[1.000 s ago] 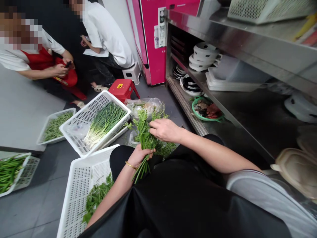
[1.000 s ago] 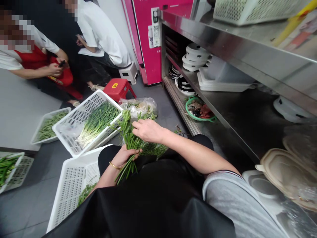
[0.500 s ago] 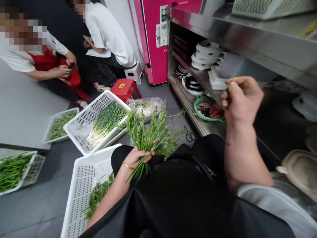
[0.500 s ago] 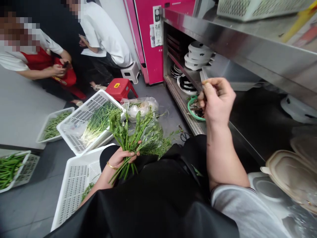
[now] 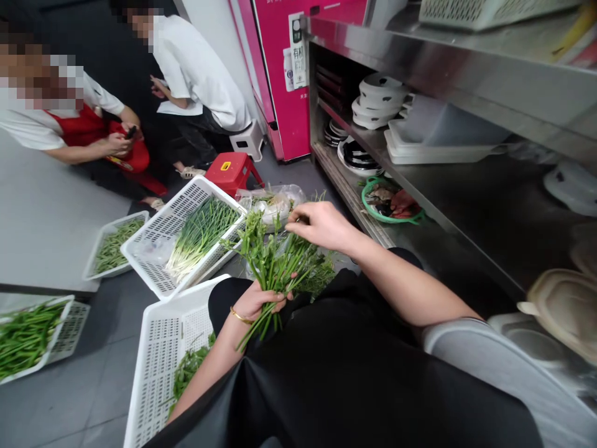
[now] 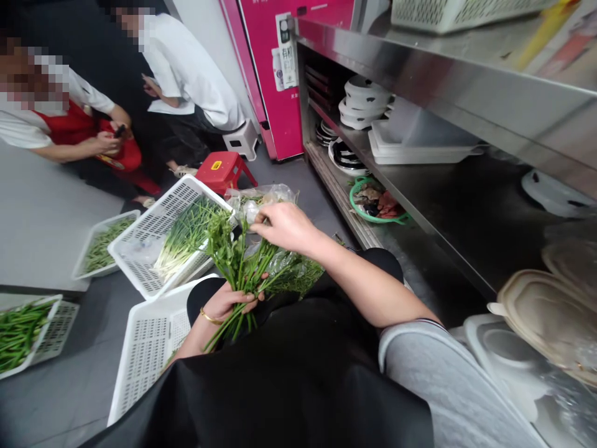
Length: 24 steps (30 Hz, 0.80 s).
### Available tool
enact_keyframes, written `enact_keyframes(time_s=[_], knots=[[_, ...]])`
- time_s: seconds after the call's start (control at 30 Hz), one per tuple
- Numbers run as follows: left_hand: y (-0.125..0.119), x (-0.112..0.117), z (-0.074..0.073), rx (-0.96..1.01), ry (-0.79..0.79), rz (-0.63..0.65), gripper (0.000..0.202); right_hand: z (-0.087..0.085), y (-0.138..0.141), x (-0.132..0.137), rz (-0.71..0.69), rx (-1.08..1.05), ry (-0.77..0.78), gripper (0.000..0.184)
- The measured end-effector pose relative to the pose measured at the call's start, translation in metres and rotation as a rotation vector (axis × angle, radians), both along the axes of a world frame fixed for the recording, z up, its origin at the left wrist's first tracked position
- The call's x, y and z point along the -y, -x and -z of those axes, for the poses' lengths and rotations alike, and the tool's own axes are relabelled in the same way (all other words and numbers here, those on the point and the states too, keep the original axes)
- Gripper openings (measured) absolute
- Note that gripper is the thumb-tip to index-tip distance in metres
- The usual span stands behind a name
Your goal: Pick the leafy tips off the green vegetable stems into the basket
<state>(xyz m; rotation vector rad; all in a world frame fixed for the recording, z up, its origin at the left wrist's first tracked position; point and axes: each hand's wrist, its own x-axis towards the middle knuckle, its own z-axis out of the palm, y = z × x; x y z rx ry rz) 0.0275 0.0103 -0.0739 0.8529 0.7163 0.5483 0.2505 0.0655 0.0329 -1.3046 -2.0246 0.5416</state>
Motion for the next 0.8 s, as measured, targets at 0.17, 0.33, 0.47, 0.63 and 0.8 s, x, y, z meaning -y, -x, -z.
enact_keyframes(time_s=[0.17,0.33,0.47,0.63,0.8], knots=[[-0.001,-0.002,0.005,-0.005,-0.003,0.017,0.053,0.022,0.018,-0.017,-0.153,-0.268,0.354,0.018],[-0.001,-0.003,0.011,-0.001,-0.001,0.027,0.052,0.036,0.019,-0.019,-0.294,-0.514,0.543,0.021],[0.000,-0.003,0.011,-0.008,-0.014,0.025,0.052,0.036,0.011,-0.021,-0.298,-0.555,0.519,0.019],[0.003,-0.001,0.010,-0.054,-0.004,0.041,0.051,0.032,-0.003,-0.022,-0.227,-0.495,0.412,0.029],[-0.002,0.001,0.007,-0.151,-0.044,0.052,0.047,0.033,-0.009,-0.015,-0.160,-0.382,0.152,0.026]])
